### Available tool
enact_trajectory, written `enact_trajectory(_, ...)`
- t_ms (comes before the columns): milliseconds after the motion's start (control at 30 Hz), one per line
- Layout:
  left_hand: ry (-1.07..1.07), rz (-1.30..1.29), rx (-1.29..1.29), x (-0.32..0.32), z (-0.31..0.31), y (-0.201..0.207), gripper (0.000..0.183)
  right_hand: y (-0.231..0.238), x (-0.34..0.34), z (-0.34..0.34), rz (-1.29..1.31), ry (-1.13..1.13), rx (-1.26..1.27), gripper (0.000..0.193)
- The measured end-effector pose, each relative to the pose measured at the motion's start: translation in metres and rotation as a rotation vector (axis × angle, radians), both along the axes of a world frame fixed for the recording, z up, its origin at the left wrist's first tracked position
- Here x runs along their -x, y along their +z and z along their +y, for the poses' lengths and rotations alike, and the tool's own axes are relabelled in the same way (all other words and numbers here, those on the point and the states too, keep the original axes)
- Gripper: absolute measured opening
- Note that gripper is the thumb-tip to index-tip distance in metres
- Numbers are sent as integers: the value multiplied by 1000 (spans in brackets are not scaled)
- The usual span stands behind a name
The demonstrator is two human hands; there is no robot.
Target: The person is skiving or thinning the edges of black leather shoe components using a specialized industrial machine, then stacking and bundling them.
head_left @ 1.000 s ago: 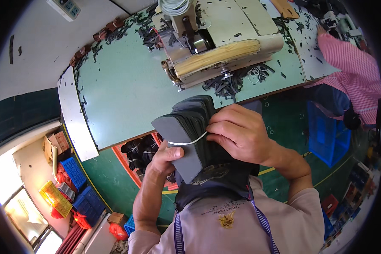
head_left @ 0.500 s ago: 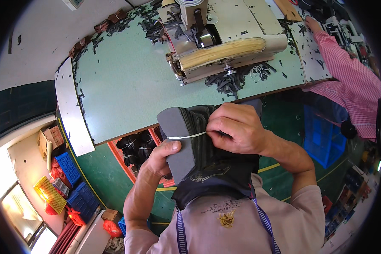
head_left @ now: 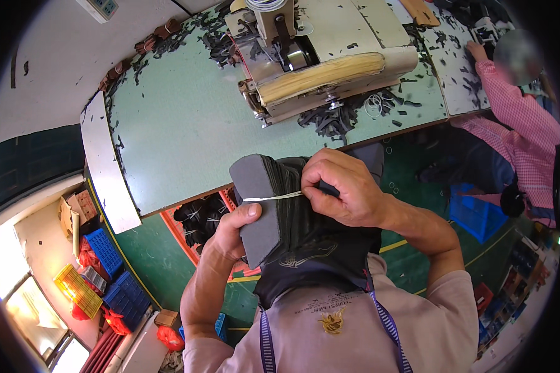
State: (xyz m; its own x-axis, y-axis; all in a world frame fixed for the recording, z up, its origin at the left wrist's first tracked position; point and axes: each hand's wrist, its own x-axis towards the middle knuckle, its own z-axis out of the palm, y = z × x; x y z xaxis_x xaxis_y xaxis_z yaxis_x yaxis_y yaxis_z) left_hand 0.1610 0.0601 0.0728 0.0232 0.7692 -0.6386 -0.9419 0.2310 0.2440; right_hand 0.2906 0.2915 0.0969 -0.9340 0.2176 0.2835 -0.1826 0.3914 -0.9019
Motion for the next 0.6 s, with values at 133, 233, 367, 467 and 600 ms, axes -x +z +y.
enact_trajectory(133,-5,36,52,0,6,11,75,4,-1,2,-66,20,-88,17)
enact_trajectory(233,40,5,31,3,8,14,74,10,-1,2,-111,10,-152,20)
enact_trajectory(367,-77,99,44,5,12,12,72,15,-3,3,-106,12,-383,20)
enact_trajectory(467,-121,124,103,6,8,19,72,20,-5,7,-84,63,-575,17)
enact_trajectory(600,-57,115,62,9,3,10,74,10,-5,7,-34,102,-388,12)
